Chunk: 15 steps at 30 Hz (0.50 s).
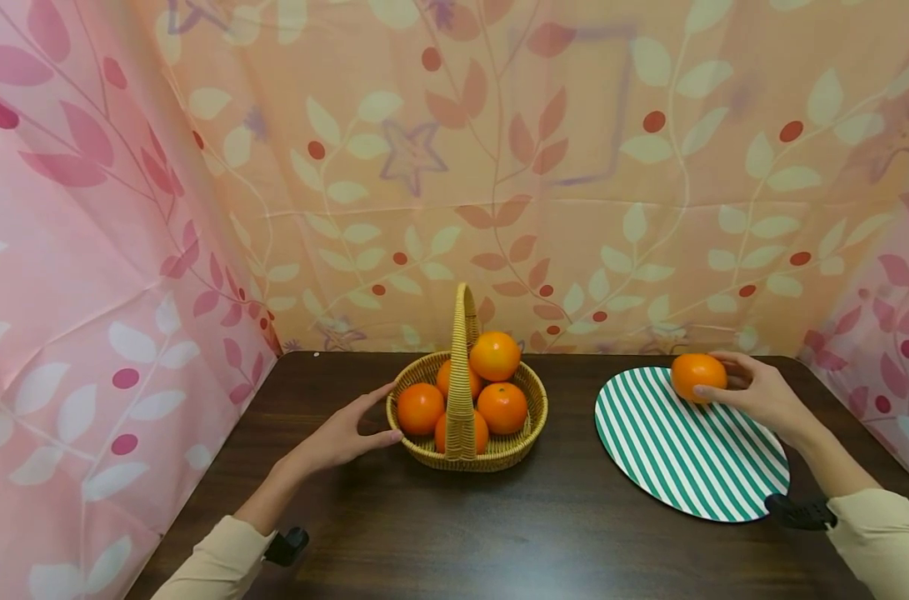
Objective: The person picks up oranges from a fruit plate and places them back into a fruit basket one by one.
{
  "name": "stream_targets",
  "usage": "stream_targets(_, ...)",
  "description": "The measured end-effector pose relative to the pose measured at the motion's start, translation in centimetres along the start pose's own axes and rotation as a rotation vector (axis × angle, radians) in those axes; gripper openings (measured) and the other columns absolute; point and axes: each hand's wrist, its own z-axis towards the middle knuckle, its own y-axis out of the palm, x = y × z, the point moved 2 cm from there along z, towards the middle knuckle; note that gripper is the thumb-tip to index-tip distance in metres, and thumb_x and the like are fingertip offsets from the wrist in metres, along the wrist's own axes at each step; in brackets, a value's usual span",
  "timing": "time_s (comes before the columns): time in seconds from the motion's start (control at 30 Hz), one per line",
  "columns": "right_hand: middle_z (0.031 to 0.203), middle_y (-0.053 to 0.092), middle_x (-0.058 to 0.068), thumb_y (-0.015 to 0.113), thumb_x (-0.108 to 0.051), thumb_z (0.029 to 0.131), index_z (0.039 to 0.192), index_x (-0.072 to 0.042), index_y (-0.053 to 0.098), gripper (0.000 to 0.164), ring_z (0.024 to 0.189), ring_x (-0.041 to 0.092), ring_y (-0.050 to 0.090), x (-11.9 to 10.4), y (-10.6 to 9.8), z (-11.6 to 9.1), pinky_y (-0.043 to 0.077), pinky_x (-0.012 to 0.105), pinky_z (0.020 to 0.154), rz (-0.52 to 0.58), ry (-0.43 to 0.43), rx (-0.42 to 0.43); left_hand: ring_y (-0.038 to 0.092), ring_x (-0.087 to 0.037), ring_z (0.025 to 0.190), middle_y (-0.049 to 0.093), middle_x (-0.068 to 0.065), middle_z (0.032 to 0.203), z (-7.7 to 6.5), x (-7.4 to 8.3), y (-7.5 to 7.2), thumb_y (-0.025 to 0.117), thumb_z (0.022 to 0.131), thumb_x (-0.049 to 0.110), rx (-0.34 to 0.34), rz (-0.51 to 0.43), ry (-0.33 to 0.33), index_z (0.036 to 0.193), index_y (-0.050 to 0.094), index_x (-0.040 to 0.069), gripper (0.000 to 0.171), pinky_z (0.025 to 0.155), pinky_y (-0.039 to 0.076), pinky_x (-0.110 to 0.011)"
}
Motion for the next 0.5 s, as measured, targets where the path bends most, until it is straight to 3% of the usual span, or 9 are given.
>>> stream_targets(0.1, 0.131, 0.053, 0.032, 0.073, -0.024, 0.097, 0.147, 0.006, 0.042, 0.066, 0.103, 0.012, 0.064, -0.8, 0.0, 0.1, 0.052, 0.014, 0.075, 0.019, -0.02, 0.005, 0.031, -0.043, 0.143, 0.034, -0.018, 0.159, 0.0, 0.1, 0.0, 0.075, 0.092, 0.048, 0.003, -0.002, 0.0, 0.161, 0.034, 0.02, 0.085, 0.108, 0.028, -0.07)
stream_targets(0.2, 0.132, 0.053, 0.029, 0.073, -0.023, 0.097, 0.147, 0.004, 0.043, 0.065, 0.098, -0.008, 0.055, -1.7, 0.0, 0.3, 0.052, 0.014, 0.076, 0.049, -0.042, 0.007, 0.032, -0.043, 0.143, 0.035, -0.018, 0.159, 0.0, 0.0, 0.0, 0.074, 0.092, 0.048, 0.006, 0.001, 0.009, 0.161, 0.034, 0.019, 0.085, 0.108, 0.028, -0.07)
stream_targets(0.5, 0.136, 0.05, 0.028, 0.073, -0.016, 0.097, 0.149, 0.005, 0.042, 0.064, 0.103, -0.003, 0.058, -4.3, 0.9, 1.1, 0.051, 0.013, 0.08, 0.122, -0.087, -0.011, 0.031, -0.043, 0.144, 0.034, -0.017, 0.16, 0.0, -0.1, 0.1, 0.074, 0.092, 0.047, 0.005, -0.008, 0.01, 0.161, 0.034, 0.02, 0.085, 0.109, 0.027, -0.07)
